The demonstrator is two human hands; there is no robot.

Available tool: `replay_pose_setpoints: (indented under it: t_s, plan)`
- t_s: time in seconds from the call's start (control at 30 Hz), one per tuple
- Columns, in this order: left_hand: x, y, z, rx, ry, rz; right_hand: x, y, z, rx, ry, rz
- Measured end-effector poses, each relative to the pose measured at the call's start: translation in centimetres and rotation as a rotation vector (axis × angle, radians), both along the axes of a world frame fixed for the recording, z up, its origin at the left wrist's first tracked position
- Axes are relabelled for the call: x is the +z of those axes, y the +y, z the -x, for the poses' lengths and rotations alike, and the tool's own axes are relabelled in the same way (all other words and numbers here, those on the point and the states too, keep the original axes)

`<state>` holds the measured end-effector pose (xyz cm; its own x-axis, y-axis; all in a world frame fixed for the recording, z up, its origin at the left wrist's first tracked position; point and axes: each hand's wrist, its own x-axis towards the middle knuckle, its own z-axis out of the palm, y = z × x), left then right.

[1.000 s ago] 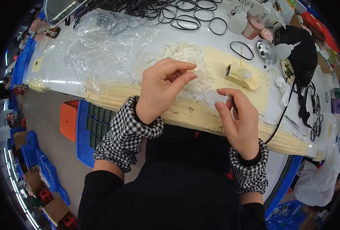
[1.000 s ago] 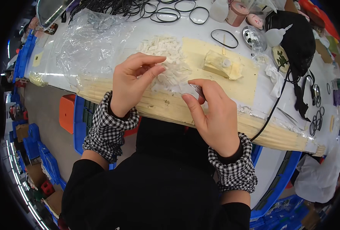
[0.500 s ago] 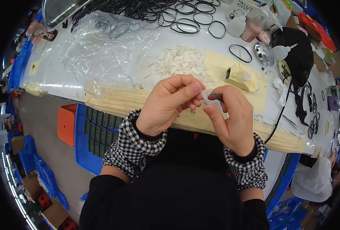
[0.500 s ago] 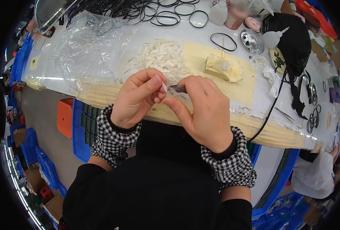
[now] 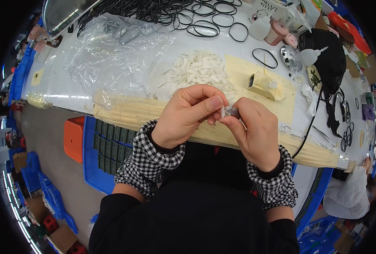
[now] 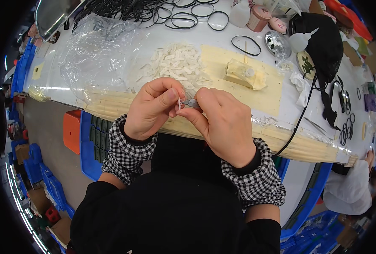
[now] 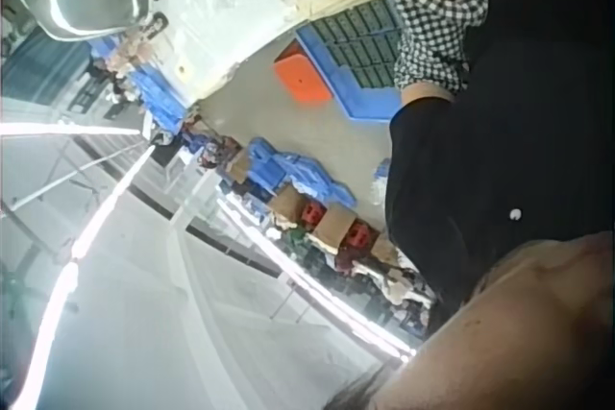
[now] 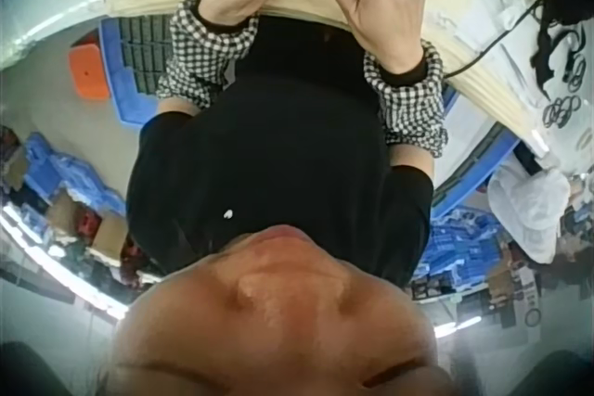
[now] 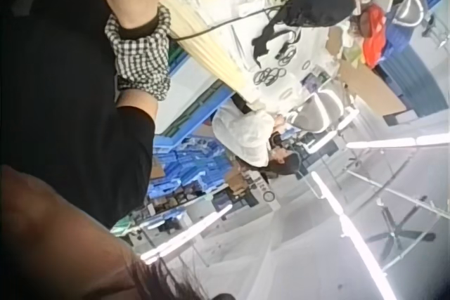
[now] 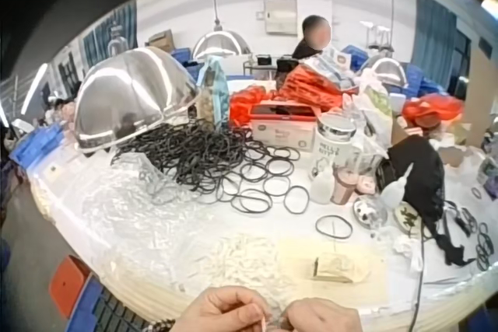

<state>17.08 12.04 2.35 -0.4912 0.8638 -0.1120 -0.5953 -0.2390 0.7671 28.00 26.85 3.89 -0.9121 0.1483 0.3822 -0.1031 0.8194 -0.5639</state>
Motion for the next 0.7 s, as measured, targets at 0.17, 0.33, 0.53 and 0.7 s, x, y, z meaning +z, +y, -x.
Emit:
replay_pose_setpoints:
  t_s: [0.17, 0.33, 0.53, 0.7]
  plan:
    - [-0.4, 0.1, -0.4, 0.015, -0.009, -0.014, -0.2, -0.3, 0.2, -0.015, 0.020, -0.031]
    - [-1.0, 0.2, -1.0, 0.063, -0.038, -0.033, -0.1, -0.5, 0.2, -0.036, 0.012, -0.044]
    - [-1.1, 0.1, -1.0, 0.082, 0.007, -0.045, -0.1, -0.7, 0.2, -0.036, 0.020, -0.047]
    - [-1.2, 0.0, -1.1, 0.072, -0.001, -0.071, 0.0, -0.8, 0.2, -0.034, 0.027, -0.066]
